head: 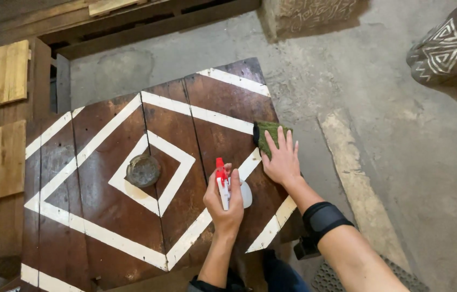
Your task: The person sprays a liquid from a bottle onto a wooden table and wipes the surface with a green cloth. They move to a second wooden table and repeat the same cleaning process, then briefly wipe a small wooden stool.
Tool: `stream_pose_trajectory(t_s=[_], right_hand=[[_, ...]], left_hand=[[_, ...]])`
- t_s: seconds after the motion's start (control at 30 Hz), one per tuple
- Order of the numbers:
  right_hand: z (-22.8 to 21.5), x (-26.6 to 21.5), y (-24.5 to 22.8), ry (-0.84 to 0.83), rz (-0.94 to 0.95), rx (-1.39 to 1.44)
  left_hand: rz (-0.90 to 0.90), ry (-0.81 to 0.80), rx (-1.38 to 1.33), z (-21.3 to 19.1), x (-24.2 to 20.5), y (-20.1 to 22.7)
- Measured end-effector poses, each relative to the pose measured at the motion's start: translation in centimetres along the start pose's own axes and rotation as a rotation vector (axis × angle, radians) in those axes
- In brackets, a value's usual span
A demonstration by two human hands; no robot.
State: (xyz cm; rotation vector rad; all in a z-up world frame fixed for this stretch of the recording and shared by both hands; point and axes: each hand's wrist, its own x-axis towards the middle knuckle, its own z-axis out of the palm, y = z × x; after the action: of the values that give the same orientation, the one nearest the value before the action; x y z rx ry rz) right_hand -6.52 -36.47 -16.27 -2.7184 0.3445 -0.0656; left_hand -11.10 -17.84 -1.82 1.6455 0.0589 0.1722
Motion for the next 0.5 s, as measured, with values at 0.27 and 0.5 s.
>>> stream_pose_trajectory(t_s=[0.27, 0.5], right_hand=[[2.0, -3.4, -1.7, 0.056, 0.048, -0.084], [5.2, -4.0, -8.2, 0.022, -0.003, -0.139]], left_hand=[[0.038, 0.043, 0.042, -4.1, -0.5, 1.0], [0.098, 0.063, -0.003, -9.5, -0.4, -0.3]])
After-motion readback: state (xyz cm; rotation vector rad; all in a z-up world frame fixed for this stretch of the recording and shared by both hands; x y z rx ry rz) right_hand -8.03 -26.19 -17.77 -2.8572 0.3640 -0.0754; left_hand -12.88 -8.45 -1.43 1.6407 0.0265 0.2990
